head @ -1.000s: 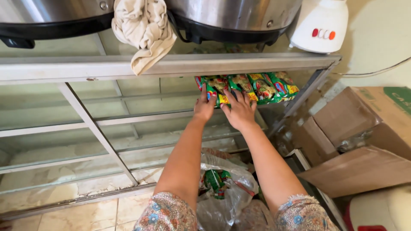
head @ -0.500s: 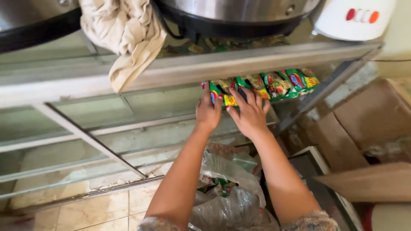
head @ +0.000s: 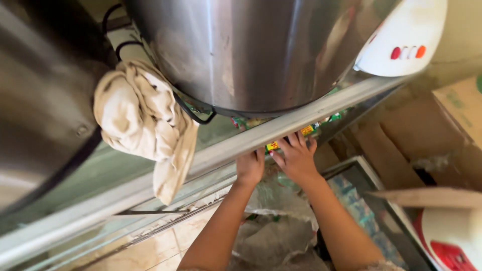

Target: The person takes instant noodle packets from a plastic bag and places them one by one onto a glass shelf under two large metal containers. The person arranges the packets in neat rows on the shelf.

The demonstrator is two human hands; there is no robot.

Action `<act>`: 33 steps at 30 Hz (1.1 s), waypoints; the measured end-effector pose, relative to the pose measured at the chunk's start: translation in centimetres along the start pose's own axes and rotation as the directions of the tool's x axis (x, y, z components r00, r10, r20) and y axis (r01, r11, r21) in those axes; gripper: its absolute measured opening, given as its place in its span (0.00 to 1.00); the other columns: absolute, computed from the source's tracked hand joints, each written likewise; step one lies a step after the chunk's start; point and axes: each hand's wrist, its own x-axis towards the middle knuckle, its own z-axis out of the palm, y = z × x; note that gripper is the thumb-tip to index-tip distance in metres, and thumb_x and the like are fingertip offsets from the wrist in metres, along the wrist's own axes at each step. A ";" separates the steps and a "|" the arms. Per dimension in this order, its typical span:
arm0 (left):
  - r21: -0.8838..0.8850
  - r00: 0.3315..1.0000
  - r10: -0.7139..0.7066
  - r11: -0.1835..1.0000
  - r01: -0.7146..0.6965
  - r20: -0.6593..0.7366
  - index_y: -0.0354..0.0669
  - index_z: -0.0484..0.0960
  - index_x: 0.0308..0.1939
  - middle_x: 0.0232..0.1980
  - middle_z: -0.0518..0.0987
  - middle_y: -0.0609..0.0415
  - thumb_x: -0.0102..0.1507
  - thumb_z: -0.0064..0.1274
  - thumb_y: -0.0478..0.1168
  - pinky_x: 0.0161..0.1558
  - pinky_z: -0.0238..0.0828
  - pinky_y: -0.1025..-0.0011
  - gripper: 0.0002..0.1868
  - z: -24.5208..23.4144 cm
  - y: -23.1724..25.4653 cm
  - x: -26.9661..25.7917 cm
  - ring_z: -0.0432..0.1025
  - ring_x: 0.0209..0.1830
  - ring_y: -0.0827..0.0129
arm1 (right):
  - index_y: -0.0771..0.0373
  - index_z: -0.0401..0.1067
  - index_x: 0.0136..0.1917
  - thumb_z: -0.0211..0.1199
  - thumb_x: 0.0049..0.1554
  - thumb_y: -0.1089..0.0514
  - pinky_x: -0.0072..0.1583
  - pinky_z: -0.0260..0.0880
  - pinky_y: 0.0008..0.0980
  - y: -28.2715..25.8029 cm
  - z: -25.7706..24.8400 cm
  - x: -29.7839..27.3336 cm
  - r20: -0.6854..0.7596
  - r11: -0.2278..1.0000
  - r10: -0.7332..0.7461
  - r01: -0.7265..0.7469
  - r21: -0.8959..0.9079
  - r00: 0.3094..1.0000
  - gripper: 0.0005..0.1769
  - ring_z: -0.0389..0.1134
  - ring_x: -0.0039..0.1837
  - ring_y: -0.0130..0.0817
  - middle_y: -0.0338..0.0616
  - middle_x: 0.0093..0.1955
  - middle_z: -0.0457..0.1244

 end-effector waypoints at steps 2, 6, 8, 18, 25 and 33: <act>0.009 0.998 0.030 0.999 -0.030 0.051 0.32 0.60 0.73 0.64 0.74 0.28 0.71 0.45 0.49 0.66 0.63 0.49 0.33 -0.4 -0.6 0.1 0.67 0.65 0.34 | 0.47 0.69 0.68 0.64 0.54 0.41 0.66 0.41 0.70 -0.1 0.0 -0.1 0.036 0.999 0.047 -0.047 0.016 0.998 0.30 0.46 0.80 0.52 0.46 0.78 0.52; 0.139 0.986 0.122 0.981 -0.138 0.116 0.27 0.51 0.77 0.71 0.63 0.24 0.68 0.50 0.51 0.65 0.58 0.41 0.42 -2.5 0.3 1.2 0.61 0.70 0.31 | 0.46 0.73 0.66 0.64 0.53 0.41 0.70 0.41 0.69 -1.1 -0.6 0.2 0.102 0.991 0.131 -0.134 0.019 0.986 0.28 0.47 0.79 0.51 0.46 0.75 0.56; 0.212 0.967 0.225 0.946 -0.246 0.119 0.30 0.53 0.76 0.74 0.58 0.23 0.68 0.50 0.51 0.65 0.57 0.37 0.40 -2.9 -0.5 1.6 0.57 0.72 0.27 | 0.44 0.74 0.63 0.64 0.53 0.40 0.71 0.40 0.68 -1.7 -1.2 0.5 0.140 0.985 0.170 -0.170 -0.008 0.976 0.25 0.48 0.79 0.51 0.47 0.74 0.56; 0.257 0.882 0.367 0.858 -0.444 0.296 0.36 0.63 0.66 0.75 0.51 0.16 0.62 0.56 0.54 0.66 0.55 0.26 0.36 -0.1 -6.5 2.2 0.53 0.72 0.18 | 0.48 0.71 0.68 0.69 0.45 0.35 0.74 0.28 0.68 -2.0 0.2 2.2 0.225 0.981 0.121 -0.151 0.119 0.967 0.39 0.52 0.77 0.56 0.49 0.71 0.61; 0.304 0.862 0.407 0.816 -0.492 0.301 0.33 0.59 0.70 0.76 0.50 0.18 0.64 0.55 0.51 0.68 0.49 0.27 0.38 0.1 -6.3 1.7 0.52 0.73 0.20 | 0.44 0.74 0.65 0.70 0.44 0.40 0.77 0.31 0.67 0.2 3.5 0.9 0.317 0.983 0.177 -0.184 -0.009 0.932 0.35 0.56 0.77 0.47 0.41 0.68 0.65; 0.203 0.915 0.264 0.921 -0.333 0.304 0.24 0.41 0.76 0.78 0.49 0.23 0.64 0.53 0.53 0.73 0.42 0.31 0.52 0.0 -5.7 1.9 0.47 0.78 0.28 | 0.47 0.76 0.62 0.72 0.43 0.39 0.74 0.31 0.70 0.5 4.4 0.4 0.226 0.988 0.152 -0.152 -0.016 0.962 0.33 0.56 0.75 0.52 0.44 0.65 0.66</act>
